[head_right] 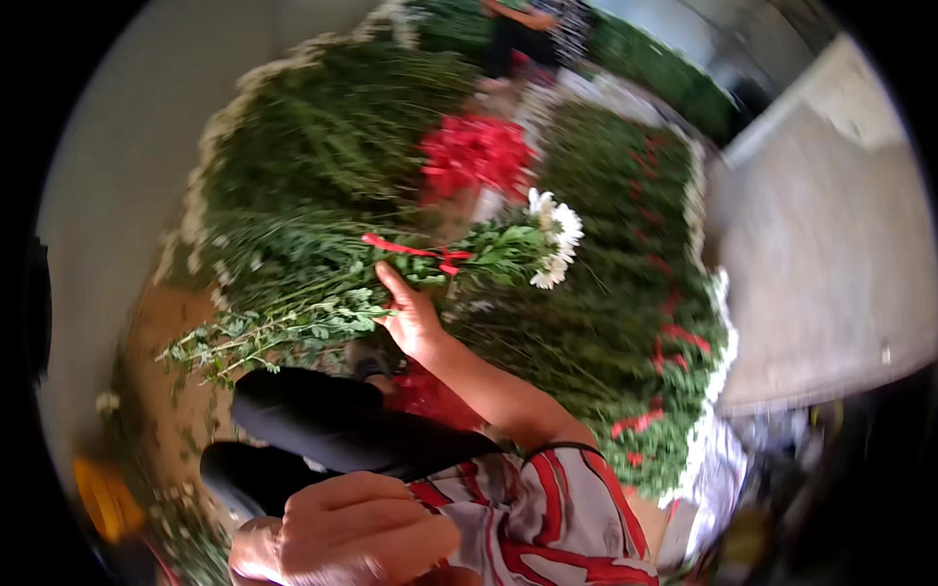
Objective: The person picks up white flowers from the floor and bundles them together using a red ribbon.
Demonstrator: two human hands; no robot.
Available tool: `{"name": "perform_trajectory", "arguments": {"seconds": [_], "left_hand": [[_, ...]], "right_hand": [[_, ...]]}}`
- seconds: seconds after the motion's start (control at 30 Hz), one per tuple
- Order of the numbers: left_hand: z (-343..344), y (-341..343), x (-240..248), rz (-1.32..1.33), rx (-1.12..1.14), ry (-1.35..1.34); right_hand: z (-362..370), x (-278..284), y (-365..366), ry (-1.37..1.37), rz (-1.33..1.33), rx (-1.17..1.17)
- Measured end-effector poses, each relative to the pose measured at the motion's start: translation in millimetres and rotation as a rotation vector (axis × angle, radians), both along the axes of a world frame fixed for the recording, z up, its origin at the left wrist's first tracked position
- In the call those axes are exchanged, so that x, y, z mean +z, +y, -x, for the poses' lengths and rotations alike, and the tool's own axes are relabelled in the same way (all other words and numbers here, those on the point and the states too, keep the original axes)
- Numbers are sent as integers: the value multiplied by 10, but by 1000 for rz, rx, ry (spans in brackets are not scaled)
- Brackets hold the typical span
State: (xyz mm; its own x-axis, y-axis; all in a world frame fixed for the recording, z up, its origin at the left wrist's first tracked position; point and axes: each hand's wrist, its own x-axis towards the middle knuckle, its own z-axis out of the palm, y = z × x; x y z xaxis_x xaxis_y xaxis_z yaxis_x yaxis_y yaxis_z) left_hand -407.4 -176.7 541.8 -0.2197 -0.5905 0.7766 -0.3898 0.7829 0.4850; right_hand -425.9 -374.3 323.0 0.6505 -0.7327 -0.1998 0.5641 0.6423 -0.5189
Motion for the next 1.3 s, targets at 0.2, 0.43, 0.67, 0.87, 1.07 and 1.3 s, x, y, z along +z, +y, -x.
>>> {"name": "perform_trajectory", "arguments": {"seconds": [0.2, 0.43, 0.67, 0.87, 1.07, 1.3], "left_hand": [[-551, 144, -86, -131, -191, -87], [-586, -36, -133, -131, -434, -147], [-772, -37, -701, -353, -67, -267], [-858, 1, -478, -295, -94, -150], [-659, 55, 228, -306, -171, -259], [-1279, 475, 176, -310, 193, -266]], "right_hand": [[207, -105, 165, 282, 93, -358], [1370, -533, 55, 627, 18, -690], [3433, -570, 251, 978, -92, -911], [5794, -1929, -59, 2832, 141, 283], [4602, -2206, 86, 1358, -115, -634], [1812, -1294, 117, 1434, 342, 91]]}}
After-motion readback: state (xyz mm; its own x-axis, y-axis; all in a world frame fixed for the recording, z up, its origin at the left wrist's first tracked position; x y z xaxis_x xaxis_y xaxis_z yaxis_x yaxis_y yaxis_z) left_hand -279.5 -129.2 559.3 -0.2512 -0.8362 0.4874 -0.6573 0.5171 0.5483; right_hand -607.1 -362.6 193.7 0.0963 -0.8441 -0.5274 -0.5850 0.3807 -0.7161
